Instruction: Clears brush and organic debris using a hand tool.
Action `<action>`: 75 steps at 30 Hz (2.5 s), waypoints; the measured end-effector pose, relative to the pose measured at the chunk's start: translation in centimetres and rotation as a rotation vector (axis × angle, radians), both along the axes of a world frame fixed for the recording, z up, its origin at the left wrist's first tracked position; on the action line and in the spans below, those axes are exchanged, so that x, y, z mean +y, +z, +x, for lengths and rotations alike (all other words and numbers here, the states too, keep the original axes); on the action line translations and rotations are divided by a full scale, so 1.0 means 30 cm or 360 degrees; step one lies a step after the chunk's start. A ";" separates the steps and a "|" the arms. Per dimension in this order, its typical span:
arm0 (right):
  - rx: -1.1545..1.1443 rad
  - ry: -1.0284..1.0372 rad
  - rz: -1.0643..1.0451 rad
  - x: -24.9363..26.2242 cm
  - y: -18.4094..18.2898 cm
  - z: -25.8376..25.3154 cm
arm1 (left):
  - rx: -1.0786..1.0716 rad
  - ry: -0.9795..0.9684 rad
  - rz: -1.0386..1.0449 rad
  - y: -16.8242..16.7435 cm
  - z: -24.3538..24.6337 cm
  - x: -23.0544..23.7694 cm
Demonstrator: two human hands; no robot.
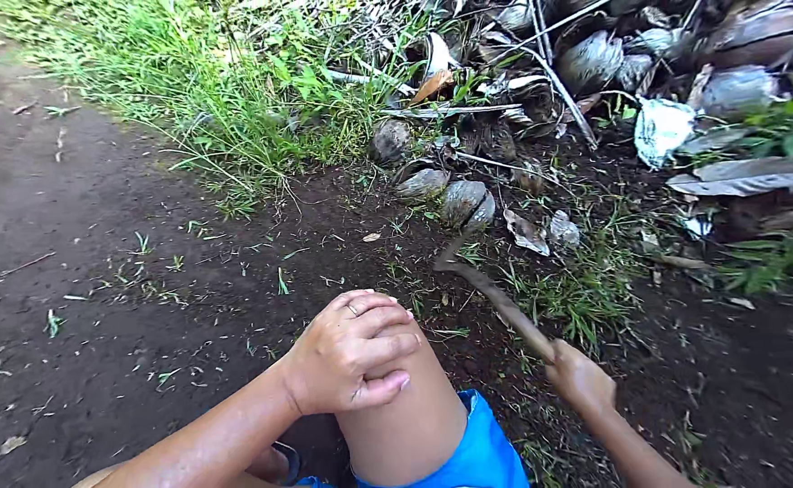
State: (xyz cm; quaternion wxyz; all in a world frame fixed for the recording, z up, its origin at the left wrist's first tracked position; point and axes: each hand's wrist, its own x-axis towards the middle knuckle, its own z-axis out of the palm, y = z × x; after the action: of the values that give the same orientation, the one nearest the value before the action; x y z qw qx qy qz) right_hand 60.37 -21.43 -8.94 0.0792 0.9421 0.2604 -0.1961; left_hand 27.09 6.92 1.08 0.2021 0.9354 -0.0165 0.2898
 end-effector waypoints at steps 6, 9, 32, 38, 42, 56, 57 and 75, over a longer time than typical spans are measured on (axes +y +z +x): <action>0.0383 0.1035 0.0407 0.579 -0.113 -0.273 | 0.0023 0.0032 0.0026 0.005 -0.014 -0.003; 0.0538 0.1358 0.0277 0.774 -0.153 -0.408 | 0.0021 0.0058 0.0040 -0.002 -0.042 0.004; -0.0036 -0.0202 -0.0142 -0.131 0.036 0.118 | -0.0002 -0.0029 0.0080 0.003 0.050 -0.003; 0.0053 0.0209 -0.0375 -0.103 -0.027 0.230 | 0.0046 -0.0009 0.0113 0.012 0.034 0.000; -0.0067 -0.0336 -0.0451 -0.294 0.021 0.386 | 0.0060 0.0017 0.0095 0.007 -0.015 0.008; 0.0396 -0.1021 0.1650 0.336 0.094 0.274 | 0.0550 0.0226 -0.0067 0.112 -0.187 -0.005; 0.0462 -0.1017 0.1735 0.421 0.101 0.266 | 0.0574 0.0221 -0.0094 0.116 -0.190 -0.013; 0.1021 -0.0782 0.1204 0.788 -0.116 -0.025 | 0.0452 0.0505 0.0056 0.147 -0.277 0.030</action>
State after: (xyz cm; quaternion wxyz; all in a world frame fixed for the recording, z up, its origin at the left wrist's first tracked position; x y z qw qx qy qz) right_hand 59.63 2.20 -12.43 -0.3963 0.8308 0.0962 -0.3788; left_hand 18.77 7.84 5.49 0.1377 0.9611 0.1546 0.1830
